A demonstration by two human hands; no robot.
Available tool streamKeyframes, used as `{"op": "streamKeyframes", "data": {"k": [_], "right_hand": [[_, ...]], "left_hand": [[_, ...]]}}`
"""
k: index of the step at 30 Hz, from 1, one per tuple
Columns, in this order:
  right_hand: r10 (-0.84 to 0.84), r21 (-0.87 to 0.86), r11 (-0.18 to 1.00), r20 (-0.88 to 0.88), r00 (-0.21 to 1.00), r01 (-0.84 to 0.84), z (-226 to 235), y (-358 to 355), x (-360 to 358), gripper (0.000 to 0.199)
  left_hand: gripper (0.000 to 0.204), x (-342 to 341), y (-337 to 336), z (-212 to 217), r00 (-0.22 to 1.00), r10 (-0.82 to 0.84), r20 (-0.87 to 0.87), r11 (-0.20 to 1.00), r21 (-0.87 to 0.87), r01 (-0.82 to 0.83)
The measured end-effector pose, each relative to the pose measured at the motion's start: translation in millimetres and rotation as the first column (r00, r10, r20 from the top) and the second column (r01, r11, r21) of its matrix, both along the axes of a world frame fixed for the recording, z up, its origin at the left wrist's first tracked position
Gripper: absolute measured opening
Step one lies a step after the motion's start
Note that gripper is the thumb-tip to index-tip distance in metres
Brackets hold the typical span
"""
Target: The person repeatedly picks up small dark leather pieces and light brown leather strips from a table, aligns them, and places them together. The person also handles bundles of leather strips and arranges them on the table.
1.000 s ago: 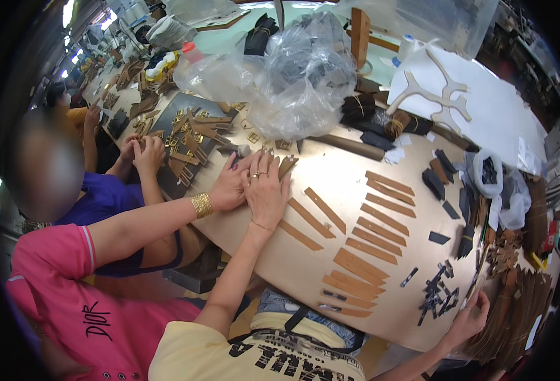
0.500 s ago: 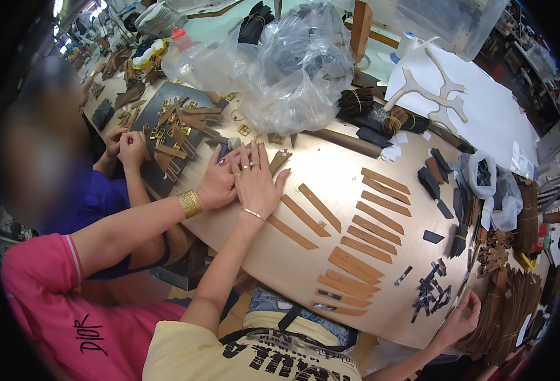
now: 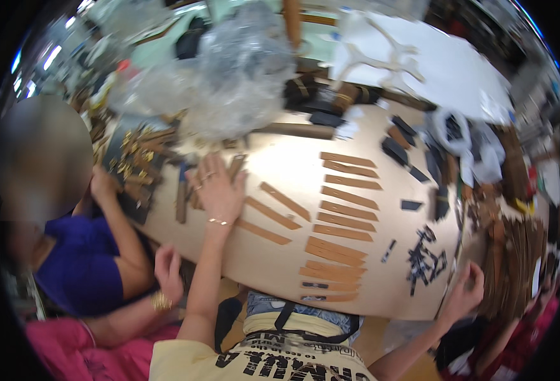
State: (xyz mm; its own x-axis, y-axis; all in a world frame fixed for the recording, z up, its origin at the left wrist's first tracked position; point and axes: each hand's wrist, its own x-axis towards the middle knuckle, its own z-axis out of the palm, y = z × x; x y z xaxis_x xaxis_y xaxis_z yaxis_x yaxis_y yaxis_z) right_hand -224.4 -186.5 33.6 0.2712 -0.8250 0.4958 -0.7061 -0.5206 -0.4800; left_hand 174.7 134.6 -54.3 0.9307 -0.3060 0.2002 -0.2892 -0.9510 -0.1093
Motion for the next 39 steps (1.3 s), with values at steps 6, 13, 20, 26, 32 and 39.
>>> {"op": "streamKeyframes", "data": {"k": [6,13,20,26,32,39], "right_hand": [[-0.096,-0.017,0.995,-0.058,0.994,0.095,0.3,3.9,-12.3,0.01],[-0.143,0.038,0.989,-0.065,0.988,0.146,1.8,5.5,-19.1,0.011],[-0.152,0.082,0.984,-0.092,0.984,0.16,1.0,5.8,-21.8,0.016],[-0.041,0.12,0.991,-0.115,0.993,0.055,-7.0,13.7,-16.2,0.016],[0.21,0.172,0.968,-0.15,0.966,-0.184,-24.7,46.3,18.0,0.012],[0.404,0.183,0.9,-0.007,0.915,-0.396,-39.7,97.0,58.0,0.013]], "left_hand": [[0.071,3.5,1.2,-2.8,0.998,0.007,-0.067,1.0,-0.013,-0.007],[0.068,14.0,10.6,-17.1,1.0,0.01,-0.012,0.999,0.044,-0.01],[0.068,11.1,11.1,-14.9,0.99,-0.035,0.135,0.999,-0.011,0.036],[0.059,-29.5,1.5,28.7,0.977,-0.206,0.052,0.953,-0.216,0.212],[0.066,-144.2,-19.3,32.5,0.762,-0.645,-0.053,0.672,-0.514,0.533],[0.07,-205.4,-39.6,16.6,0.58,-0.806,-0.119,0.509,-0.639,0.576]]}}
